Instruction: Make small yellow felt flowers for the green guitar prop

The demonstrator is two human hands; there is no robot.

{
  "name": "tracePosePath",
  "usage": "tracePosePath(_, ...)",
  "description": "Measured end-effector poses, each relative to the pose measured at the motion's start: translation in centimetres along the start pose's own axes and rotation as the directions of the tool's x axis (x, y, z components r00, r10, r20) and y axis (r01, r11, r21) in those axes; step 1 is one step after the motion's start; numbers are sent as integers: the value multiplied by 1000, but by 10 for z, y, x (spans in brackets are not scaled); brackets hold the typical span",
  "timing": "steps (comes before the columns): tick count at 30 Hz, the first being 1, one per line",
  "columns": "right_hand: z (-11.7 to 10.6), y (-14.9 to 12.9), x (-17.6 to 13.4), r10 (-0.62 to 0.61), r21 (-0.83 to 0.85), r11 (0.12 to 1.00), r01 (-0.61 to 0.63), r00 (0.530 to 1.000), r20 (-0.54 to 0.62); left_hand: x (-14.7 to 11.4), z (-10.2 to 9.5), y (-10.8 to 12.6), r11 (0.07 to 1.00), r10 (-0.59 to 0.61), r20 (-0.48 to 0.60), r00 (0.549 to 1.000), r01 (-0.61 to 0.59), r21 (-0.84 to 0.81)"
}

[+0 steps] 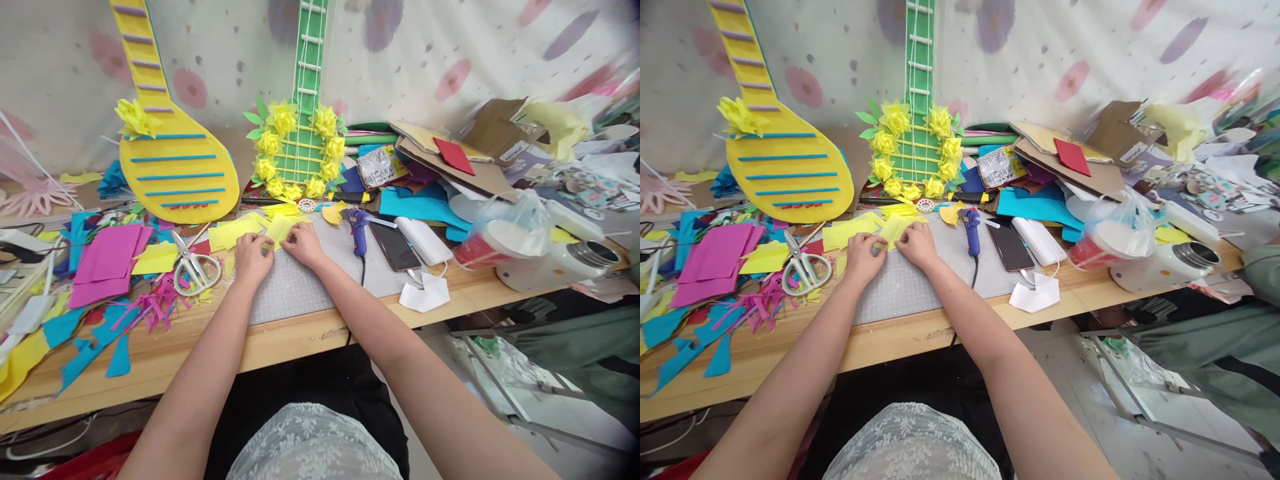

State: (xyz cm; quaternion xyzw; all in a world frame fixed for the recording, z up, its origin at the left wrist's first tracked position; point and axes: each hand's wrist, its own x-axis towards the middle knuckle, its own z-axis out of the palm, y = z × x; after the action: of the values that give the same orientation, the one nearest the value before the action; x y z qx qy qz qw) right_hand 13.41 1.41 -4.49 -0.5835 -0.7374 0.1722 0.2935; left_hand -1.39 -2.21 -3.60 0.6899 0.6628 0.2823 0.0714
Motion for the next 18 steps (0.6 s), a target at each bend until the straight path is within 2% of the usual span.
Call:
tracePosePath(7,-2,-3,0,7,-17,1000,-7,1000,4,0,-1,2,1000,1,36,999,-1,-9)
tracePosePath(18,0,-4,-2,9,-36,999,-9,1000,-12,3,6,8,996,-88,-3,996,88,13)
